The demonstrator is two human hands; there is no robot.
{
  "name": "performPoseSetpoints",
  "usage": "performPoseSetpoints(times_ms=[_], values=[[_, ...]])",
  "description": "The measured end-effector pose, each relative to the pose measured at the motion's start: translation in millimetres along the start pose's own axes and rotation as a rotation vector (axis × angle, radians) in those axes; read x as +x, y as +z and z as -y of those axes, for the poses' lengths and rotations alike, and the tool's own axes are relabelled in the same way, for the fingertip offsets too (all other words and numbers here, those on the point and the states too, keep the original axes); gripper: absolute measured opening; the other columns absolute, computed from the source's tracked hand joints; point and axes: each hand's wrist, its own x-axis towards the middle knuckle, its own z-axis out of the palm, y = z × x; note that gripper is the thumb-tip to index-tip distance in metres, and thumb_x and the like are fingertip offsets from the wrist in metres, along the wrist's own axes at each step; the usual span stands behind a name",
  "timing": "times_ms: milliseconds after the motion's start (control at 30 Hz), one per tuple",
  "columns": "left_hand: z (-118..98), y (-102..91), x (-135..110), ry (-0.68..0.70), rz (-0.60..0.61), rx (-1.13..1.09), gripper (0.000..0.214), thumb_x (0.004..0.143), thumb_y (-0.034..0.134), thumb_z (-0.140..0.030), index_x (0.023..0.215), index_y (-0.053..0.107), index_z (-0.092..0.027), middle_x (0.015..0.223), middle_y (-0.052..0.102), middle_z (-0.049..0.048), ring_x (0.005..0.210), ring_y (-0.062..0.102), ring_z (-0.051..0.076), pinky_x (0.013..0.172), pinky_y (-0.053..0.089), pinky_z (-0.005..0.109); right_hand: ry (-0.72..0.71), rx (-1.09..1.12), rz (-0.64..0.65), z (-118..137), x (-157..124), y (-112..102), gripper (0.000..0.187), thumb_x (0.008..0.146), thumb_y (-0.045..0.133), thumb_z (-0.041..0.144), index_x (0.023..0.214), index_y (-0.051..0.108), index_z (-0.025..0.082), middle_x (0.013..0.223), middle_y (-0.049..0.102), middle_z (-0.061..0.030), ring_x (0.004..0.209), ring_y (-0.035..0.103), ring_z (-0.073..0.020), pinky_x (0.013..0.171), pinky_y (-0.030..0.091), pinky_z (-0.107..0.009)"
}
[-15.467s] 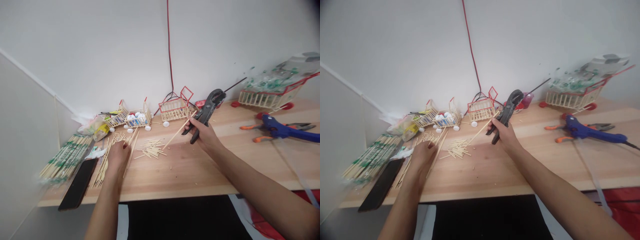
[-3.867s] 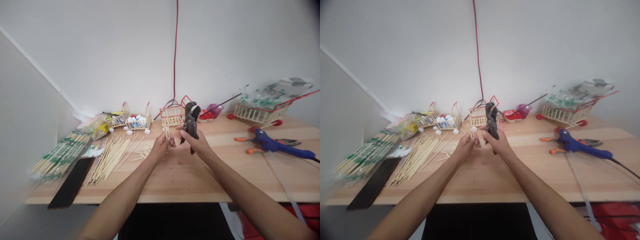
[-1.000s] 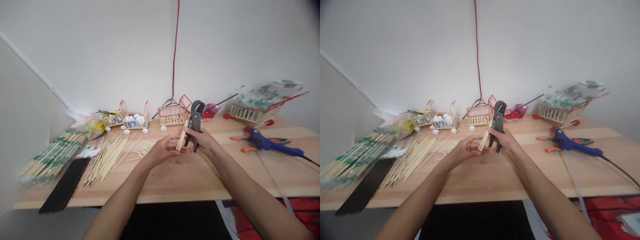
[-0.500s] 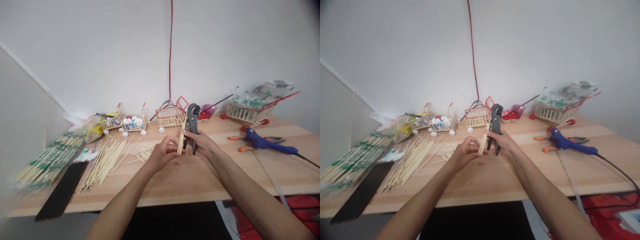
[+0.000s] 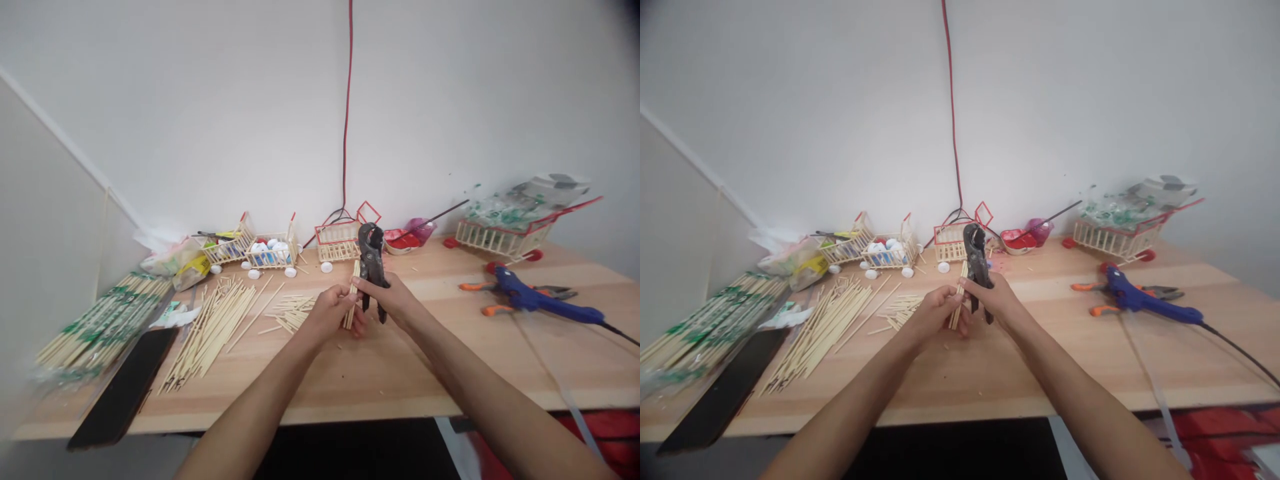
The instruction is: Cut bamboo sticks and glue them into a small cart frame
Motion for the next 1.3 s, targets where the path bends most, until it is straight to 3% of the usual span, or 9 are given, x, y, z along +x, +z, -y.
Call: performPoseSetpoints(times_ms=[200,367,500,733,1000,1300], values=[[2,-2.4,-1,0.086,-0.036,0.169,0.032,0.083,0.051,-0.044,0.077,0.055,-0.014,0.055,0.053,-0.0032,0.039,0.041,0.005,0.043,0.028,0.02,-0.11,-0.13,-0.034,-5,1,5,0.042,0.073,0.065,0.055,0.058,0.053,0.018,0.052,0.056,-0.0007,0.049,0.052,-0.0135,0.044,0.038,-0.024],[0,-10.1,-7,0.17,-0.077,0.157,0.031,0.085,0.049,-0.042,0.077,0.055,-0.013,0.054,0.047,-0.0047,0.04,0.035,0.005,0.042,0.024,0.019,-0.177,-0.174,-0.042,1,2,-2,0.041,0.077,0.06,0.057,0.066,0.058,0.017,0.064,0.06,-0.0029,0.062,0.057,-0.016,0.059,0.045,-0.028],[-13,-22.9,-17,0.188,-0.147,0.142,0.029,0.085,0.05,-0.042,0.08,0.054,-0.014,0.055,0.048,-0.0052,0.039,0.034,0.004,0.041,0.022,0.019,-0.152,-0.176,-0.035,4,3,-18,0.047,0.08,0.053,0.063,0.074,0.06,0.016,0.072,0.063,-0.0059,0.071,0.059,-0.0185,0.068,0.047,-0.03],[-32,-39.6,-36,0.202,-0.164,0.338,0.033,0.088,0.046,-0.044,0.079,0.054,-0.014,0.054,0.051,-0.004,0.039,0.04,0.005,0.04,0.027,0.018,-0.14,-0.363,0.173,1,4,-32,0.052,0.085,0.044,0.067,0.074,0.057,0.018,0.072,0.06,-0.0046,0.065,0.053,-0.0167,0.058,0.044,-0.029],[-27,-43.2,-37,0.166,-0.157,0.454,0.03,0.089,0.042,-0.039,0.076,0.053,-0.015,0.055,0.054,-0.003,0.039,0.046,0.007,0.04,0.033,0.018,-0.148,-0.545,0.418,19,-1,-22,0.056,0.086,0.036,0.07,0.08,0.055,0.018,0.088,0.06,-0.0056,0.079,0.053,-0.0193,0.067,0.042,-0.029],[-25,-41.1,-36,0.158,-0.202,0.653,0.027,0.09,0.039,-0.031,0.071,0.053,-0.017,0.054,0.053,-0.0044,0.04,0.047,0.008,0.043,0.035,0.019,-0.078,-0.507,0.4,16,-1,-20,0.062,0.086,0.034,0.072,0.074,0.056,0.016,0.072,0.057,-0.0049,0.061,0.05,-0.0136,0.054,0.038,-0.025]])
